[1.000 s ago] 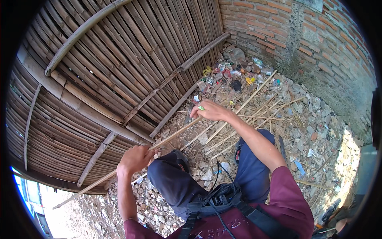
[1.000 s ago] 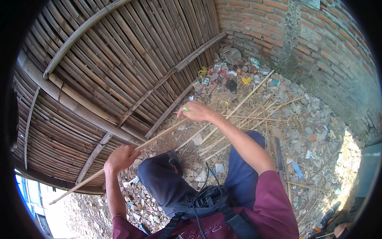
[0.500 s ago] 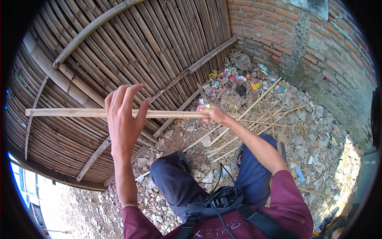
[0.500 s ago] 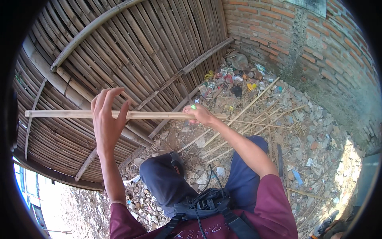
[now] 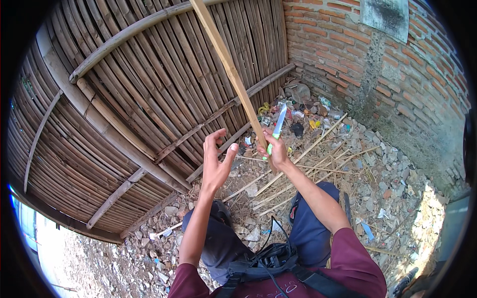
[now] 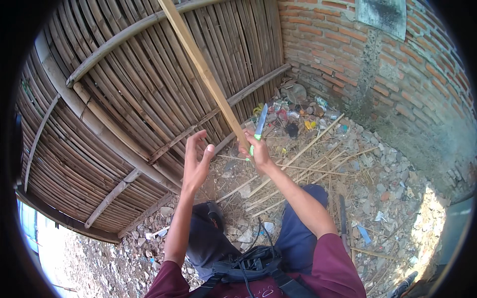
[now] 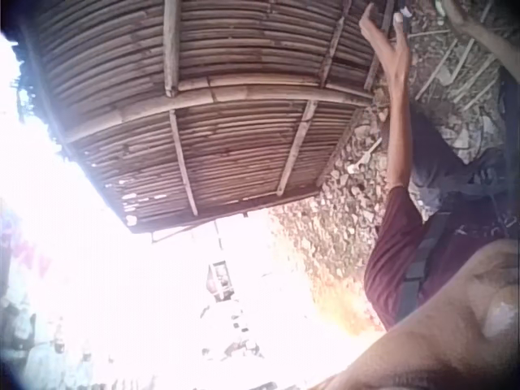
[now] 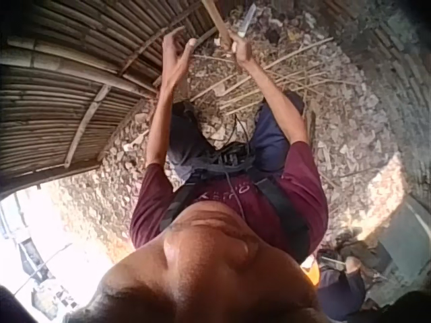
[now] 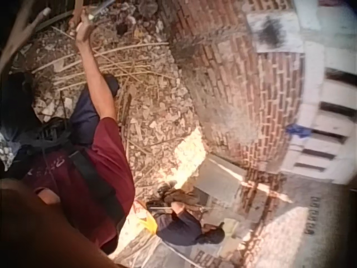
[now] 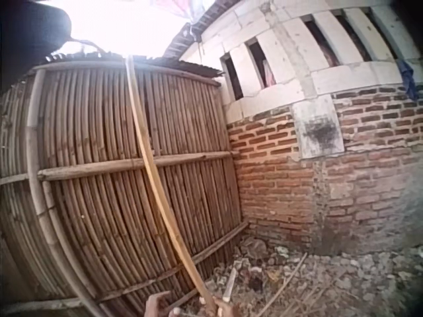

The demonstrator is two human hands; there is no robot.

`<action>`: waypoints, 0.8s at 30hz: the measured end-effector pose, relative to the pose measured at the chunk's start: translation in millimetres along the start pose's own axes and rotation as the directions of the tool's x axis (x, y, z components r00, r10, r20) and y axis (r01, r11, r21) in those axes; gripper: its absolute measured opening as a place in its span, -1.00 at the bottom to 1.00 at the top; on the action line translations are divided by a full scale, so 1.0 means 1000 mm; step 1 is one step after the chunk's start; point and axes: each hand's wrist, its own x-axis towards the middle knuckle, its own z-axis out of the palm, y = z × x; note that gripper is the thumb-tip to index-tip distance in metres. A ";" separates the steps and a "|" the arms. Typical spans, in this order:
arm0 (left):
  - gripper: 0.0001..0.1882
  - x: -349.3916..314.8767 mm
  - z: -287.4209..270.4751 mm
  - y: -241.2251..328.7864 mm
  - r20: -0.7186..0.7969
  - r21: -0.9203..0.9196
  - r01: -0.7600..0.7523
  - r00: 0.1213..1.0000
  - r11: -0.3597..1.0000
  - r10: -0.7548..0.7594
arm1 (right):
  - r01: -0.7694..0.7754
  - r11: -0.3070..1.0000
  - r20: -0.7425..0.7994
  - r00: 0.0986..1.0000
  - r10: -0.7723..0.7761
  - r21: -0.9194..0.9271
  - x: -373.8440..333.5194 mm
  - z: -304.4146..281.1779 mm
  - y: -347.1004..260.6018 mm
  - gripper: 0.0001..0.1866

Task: The person shaves a thin piece of wood using a small knife and a larger machete. They sit on the ground and use the small knife to remove thin strips from a bamboo-like stick, then switch to a larger blade to continue shaping the wood pieces.

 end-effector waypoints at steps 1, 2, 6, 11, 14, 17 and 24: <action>-0.39 0.005 0.008 -0.003 0.011 -0.007 -0.017 1.000 1.000 0.017 | 0.000 1.000 0.004 1.000 0.000 0.004 -0.001 0.004 0.005 -0.73; -0.39 0.009 0.015 -0.001 0.023 -0.017 -0.032 0.999 0.999 0.032 | -0.001 1.000 0.004 1.000 0.001 -0.003 -0.003 0.006 0.010 -0.73; -0.45 0.023 0.038 -0.007 -0.011 0.031 -0.126 0.992 0.992 0.127 | -0.046 0.997 -0.036 0.998 0.048 0.064 -0.008 0.023 0.028 -0.73; -0.79 0.028 0.046 -0.011 -0.102 0.137 -0.194 0.973 0.971 0.208 | -0.094 0.996 0.017 0.995 0.094 -0.004 -0.012 0.023 0.045 -0.68; -0.79 0.023 0.043 -0.030 -0.129 0.092 -0.163 0.976 0.982 0.174 | -0.027 0.981 0.036 0.999 0.035 -0.190 -0.006 0.026 0.051 -0.64; -0.85 0.018 0.036 -0.043 -0.213 0.008 -0.119 0.970 0.993 0.118 | 0.097 0.910 0.012 0.995 -0.101 -0.404 0.007 0.024 0.038 -0.58; -0.87 0.005 0.024 -0.047 -0.240 -0.108 -0.018 0.971 0.994 -0.008 | 0.082 0.643 -0.125 0.955 -0.269 -0.762 0.025 -0.006 -0.031 -0.57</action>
